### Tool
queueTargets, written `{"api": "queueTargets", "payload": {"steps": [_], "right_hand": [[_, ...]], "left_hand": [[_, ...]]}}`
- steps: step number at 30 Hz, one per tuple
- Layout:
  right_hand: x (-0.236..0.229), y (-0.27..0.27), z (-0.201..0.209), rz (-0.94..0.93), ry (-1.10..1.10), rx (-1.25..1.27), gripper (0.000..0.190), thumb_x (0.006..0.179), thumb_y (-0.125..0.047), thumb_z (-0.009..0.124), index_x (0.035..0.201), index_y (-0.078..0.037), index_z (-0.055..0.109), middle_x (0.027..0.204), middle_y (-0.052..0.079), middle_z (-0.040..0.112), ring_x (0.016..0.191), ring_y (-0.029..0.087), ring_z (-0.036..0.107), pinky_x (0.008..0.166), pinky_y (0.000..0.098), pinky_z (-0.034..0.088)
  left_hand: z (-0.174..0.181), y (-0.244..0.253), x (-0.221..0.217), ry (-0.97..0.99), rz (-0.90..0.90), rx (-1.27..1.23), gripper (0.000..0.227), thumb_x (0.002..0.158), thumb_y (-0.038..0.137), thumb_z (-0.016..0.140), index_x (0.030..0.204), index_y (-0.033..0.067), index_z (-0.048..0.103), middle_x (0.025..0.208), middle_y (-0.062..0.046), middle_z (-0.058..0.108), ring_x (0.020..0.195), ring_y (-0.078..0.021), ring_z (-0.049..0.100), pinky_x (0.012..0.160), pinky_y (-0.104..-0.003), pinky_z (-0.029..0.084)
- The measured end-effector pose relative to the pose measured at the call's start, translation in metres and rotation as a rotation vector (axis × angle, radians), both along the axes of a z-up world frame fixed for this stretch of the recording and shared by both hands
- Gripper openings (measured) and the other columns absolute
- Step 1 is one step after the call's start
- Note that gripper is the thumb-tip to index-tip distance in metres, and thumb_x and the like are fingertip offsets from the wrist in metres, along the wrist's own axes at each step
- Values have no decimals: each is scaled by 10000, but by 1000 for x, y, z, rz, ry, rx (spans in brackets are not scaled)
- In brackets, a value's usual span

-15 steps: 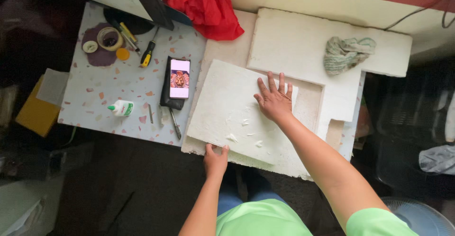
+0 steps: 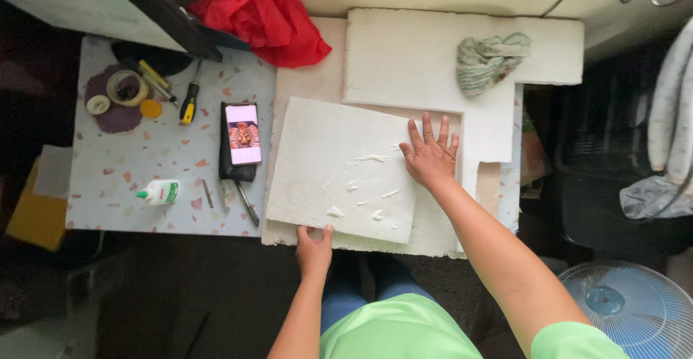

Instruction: The person smooths a white substance on a rectangular board with their hands, then flips the board over to reveal a sketched design. They continue to press and smooth the surface of the board.

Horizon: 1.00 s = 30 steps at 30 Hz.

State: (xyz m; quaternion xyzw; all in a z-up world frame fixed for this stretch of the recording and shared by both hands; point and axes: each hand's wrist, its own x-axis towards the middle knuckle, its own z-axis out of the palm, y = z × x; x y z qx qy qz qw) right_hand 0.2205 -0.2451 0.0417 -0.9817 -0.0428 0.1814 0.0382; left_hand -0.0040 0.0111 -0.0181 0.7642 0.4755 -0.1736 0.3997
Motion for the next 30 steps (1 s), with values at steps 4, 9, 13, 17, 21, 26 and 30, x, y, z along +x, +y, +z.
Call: {"api": "queueTargets", "payload": {"steps": [4, 9, 13, 17, 21, 26, 30], "right_hand": [[-7, -2, -2, -36, 3, 1, 683, 1060, -666, 192, 1652, -331, 251, 1767, -8, 33, 1581, 436, -45, 1216, 657, 78], [-10, 43, 9, -174, -9, 115, 686, 1085, -607, 266, 1639, -210, 334, 1743, 105, 153, 1560, 494, 30, 1194, 679, 120], [-24, 68, 22, -7, 58, 193, 679, 1074, -610, 249, 1627, -229, 350, 1760, 43, 97, 1575, 477, 12, 1209, 659, 122], [-26, 67, 38, 108, 98, 200, 613, 1061, -629, 243, 1525, -315, 489, 1763, -13, 72, 1587, 453, -16, 1222, 637, 119], [-9, 98, 54, 106, 82, 262, 612, 1066, -595, 287, 1606, -320, 370, 1759, 57, 50, 1578, 477, -4, 1226, 648, 109], [15, 139, 43, 19, 139, 238, 651, 1043, -604, 248, 1642, -349, 235, 1751, 21, -68, 1577, 414, -127, 1233, 621, -4], [17, 128, 48, -179, 208, 204, 708, 1020, -595, 217, 1668, -331, 106, 1736, -19, -173, 1574, 345, -219, 1246, 583, -83]], "left_hand": [[9, -3, 1, 8, -5, 8, 564, 856, 565, 750, 1253, 201, 581, 1126, -188, 718, 1162, -363, 691, 990, -447, 553], [4, 0, 1, 15, 1, 3, 569, 859, 571, 751, 1262, 206, 584, 1108, -184, 721, 1175, -363, 685, 990, -443, 549], [6, 2, 2, 45, -28, 13, 572, 855, 608, 733, 1256, 231, 579, 1129, -148, 727, 1179, -334, 691, 987, -425, 556], [15, -2, 5, 31, -9, 16, 563, 849, 600, 744, 1239, 226, 584, 1165, -170, 726, 1185, -346, 686, 987, -432, 556], [6, -1, 3, 19, -11, 17, 542, 857, 581, 737, 1231, 218, 588, 1214, -188, 719, 1206, -368, 674, 1008, -447, 547], [-2, 2, 5, 7, -10, -4, 543, 836, 539, 734, 1218, 194, 562, 1232, -146, 719, 1157, -410, 668, 982, -484, 518], [8, 2, 8, 47, 0, -33, 526, 820, 566, 711, 1174, 216, 543, 1214, -47, 723, 1096, -406, 675, 915, -507, 491]]}}
